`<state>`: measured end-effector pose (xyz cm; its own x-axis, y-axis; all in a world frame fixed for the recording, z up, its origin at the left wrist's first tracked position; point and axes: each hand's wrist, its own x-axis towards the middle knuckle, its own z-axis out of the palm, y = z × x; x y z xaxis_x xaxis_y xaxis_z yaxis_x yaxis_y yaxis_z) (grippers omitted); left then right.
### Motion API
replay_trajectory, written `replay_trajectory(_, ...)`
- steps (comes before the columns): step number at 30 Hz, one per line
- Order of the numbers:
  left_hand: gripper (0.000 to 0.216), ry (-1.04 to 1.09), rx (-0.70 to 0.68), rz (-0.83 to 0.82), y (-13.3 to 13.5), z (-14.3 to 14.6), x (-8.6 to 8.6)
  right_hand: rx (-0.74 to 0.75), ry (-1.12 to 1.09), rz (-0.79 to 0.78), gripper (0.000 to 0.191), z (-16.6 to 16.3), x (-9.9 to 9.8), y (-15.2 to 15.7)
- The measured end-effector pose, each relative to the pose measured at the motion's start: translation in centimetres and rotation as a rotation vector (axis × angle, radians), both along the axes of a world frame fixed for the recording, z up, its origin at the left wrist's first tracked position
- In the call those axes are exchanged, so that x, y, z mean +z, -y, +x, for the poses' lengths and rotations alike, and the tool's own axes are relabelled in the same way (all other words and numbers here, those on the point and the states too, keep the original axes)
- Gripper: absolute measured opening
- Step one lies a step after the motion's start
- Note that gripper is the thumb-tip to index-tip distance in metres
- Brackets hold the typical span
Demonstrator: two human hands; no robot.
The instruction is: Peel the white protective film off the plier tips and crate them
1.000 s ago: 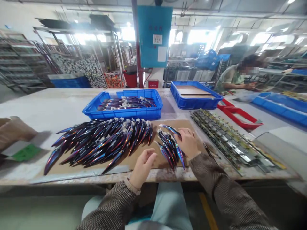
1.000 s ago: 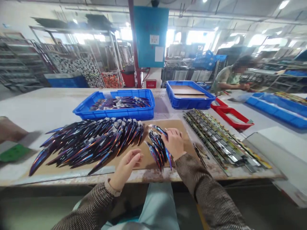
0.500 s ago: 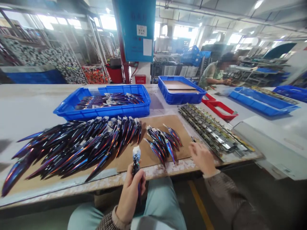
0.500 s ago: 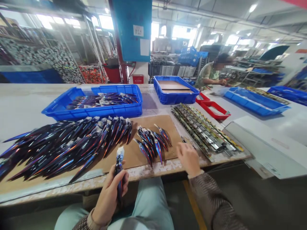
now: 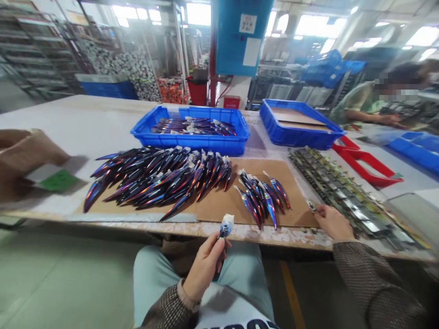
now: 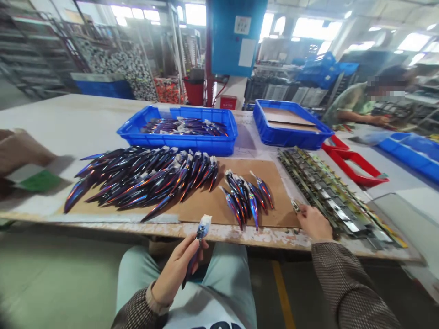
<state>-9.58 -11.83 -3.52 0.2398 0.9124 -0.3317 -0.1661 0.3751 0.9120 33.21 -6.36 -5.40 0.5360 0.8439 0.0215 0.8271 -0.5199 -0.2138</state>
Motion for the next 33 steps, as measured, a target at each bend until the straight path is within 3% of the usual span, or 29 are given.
replay_trajectory(5,0.044,-0.002,0.003,0.006,1.0,-0.8,-0.1,-0.071,-0.093,0.144,0.022,-3.0,3.7,1.6)
replay_trajectory(8,0.047,0.015,0.033,0.017,1.3,-1.1,0.0,0.053,-0.281,0.213,0.032,-7.8,5.4,4.1)
replay_trajectory(10,0.048,0.025,0.042,0.026,1.5,-1.3,0.2,0.239,-0.673,0.249,0.036,-12.4,5.4,6.2)
replay_trajectory(12,0.048,0.028,0.043,0.03,1.8,-1.5,0.4,0.406,-1.019,0.128,0.043,-17.3,4.6,8.3)
replay_trajectory(14,0.047,0.018,0.047,0.026,2.3,-1.7,0.4,0.52,-1.224,-0.043,0.045,-21.7,3.3,9.9)
replay_trajectory(17,0.047,0.013,0.072,0.025,3.1,-2.1,0.3,0.653,-1.342,-0.178,0.049,-25.7,2.0,11.1)
replay_trajectory(22,0.046,0.041,0.114,0.012,3.9,-2.5,0.2,0.71,-1.427,-0.255,0.044,-26.8,1.9,11.0)
replay_trajectory(33,0.043,0.058,0.133,0.043,4.3,-2.4,0.3,0.548,-1.518,-0.302,0.053,-28.3,2.2,10.9)
